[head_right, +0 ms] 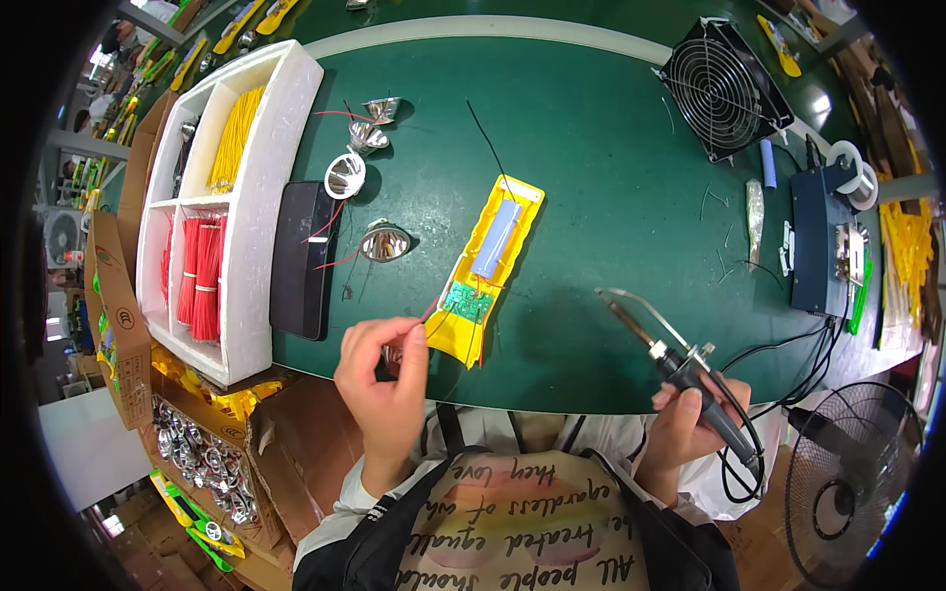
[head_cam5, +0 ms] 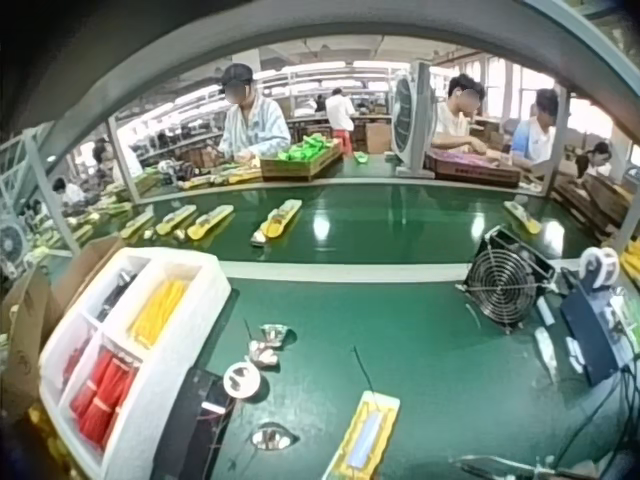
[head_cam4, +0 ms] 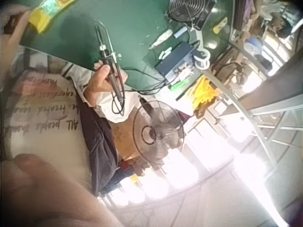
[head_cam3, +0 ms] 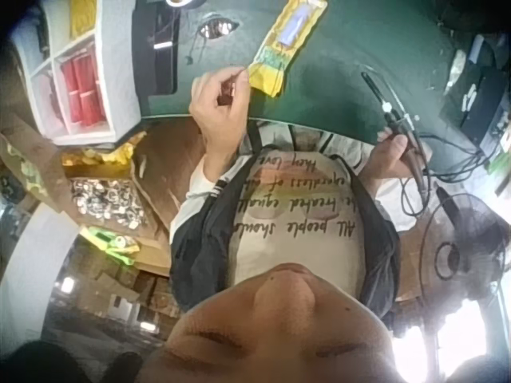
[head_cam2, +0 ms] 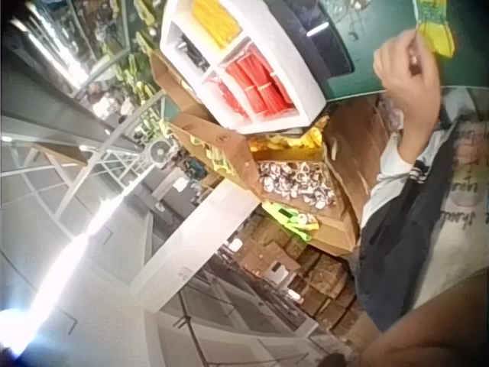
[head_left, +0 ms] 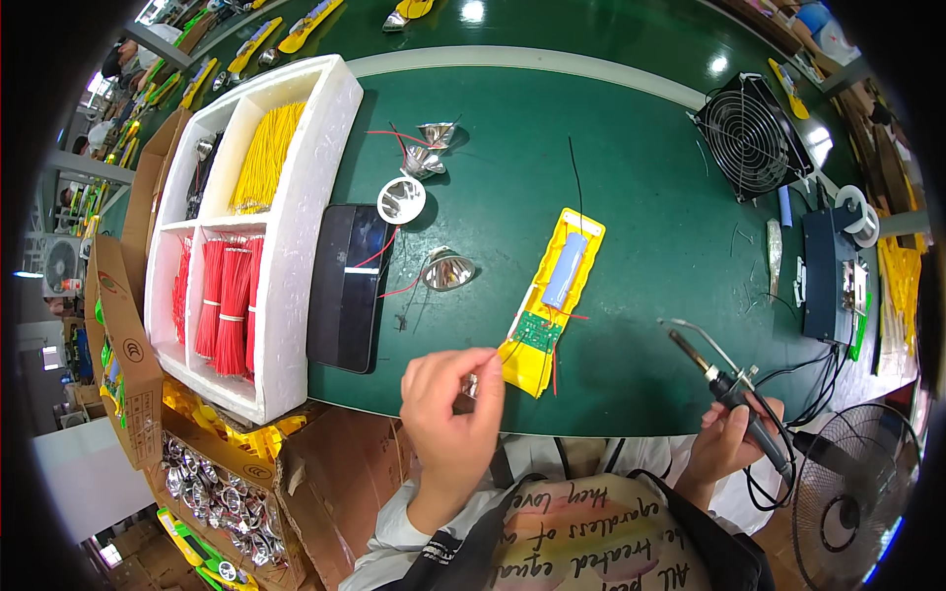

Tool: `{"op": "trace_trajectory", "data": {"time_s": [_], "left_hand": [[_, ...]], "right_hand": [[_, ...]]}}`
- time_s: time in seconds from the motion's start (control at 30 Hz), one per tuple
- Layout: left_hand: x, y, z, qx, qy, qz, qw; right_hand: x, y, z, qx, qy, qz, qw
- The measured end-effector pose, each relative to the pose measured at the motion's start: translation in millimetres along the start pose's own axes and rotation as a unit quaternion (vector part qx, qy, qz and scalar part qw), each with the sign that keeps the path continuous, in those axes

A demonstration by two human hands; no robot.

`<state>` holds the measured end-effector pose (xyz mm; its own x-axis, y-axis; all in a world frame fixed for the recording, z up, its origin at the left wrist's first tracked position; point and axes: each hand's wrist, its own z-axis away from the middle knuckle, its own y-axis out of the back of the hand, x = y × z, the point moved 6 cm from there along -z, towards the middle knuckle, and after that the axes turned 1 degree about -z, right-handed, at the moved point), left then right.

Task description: The person solders electronic components inside flashlight casings using a soldering iron and fits the casing parts together by hand before placing them onto a conveyor belt.

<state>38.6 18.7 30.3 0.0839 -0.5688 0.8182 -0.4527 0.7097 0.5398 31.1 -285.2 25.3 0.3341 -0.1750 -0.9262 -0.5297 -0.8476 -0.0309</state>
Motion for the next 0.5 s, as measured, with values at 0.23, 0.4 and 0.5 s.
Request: {"op": "trace_trajectory", "data": {"time_s": [0.23,0.4,0.5], "left_hand": [[1,-13,11,0.054,-0.127,-0.019,0.99],[-5,-15,14,0.063,-0.098,-0.031,0.993],[-2,-14,11,0.059,-0.121,-0.02,0.991]], "right_hand": [[-21,-41,16,-0.16,-0.023,-0.025,0.986],[-23,-59,24,-0.231,-0.002,0.017,0.973],[-28,-68,23,-0.25,0.006,0.027,0.968]]}}
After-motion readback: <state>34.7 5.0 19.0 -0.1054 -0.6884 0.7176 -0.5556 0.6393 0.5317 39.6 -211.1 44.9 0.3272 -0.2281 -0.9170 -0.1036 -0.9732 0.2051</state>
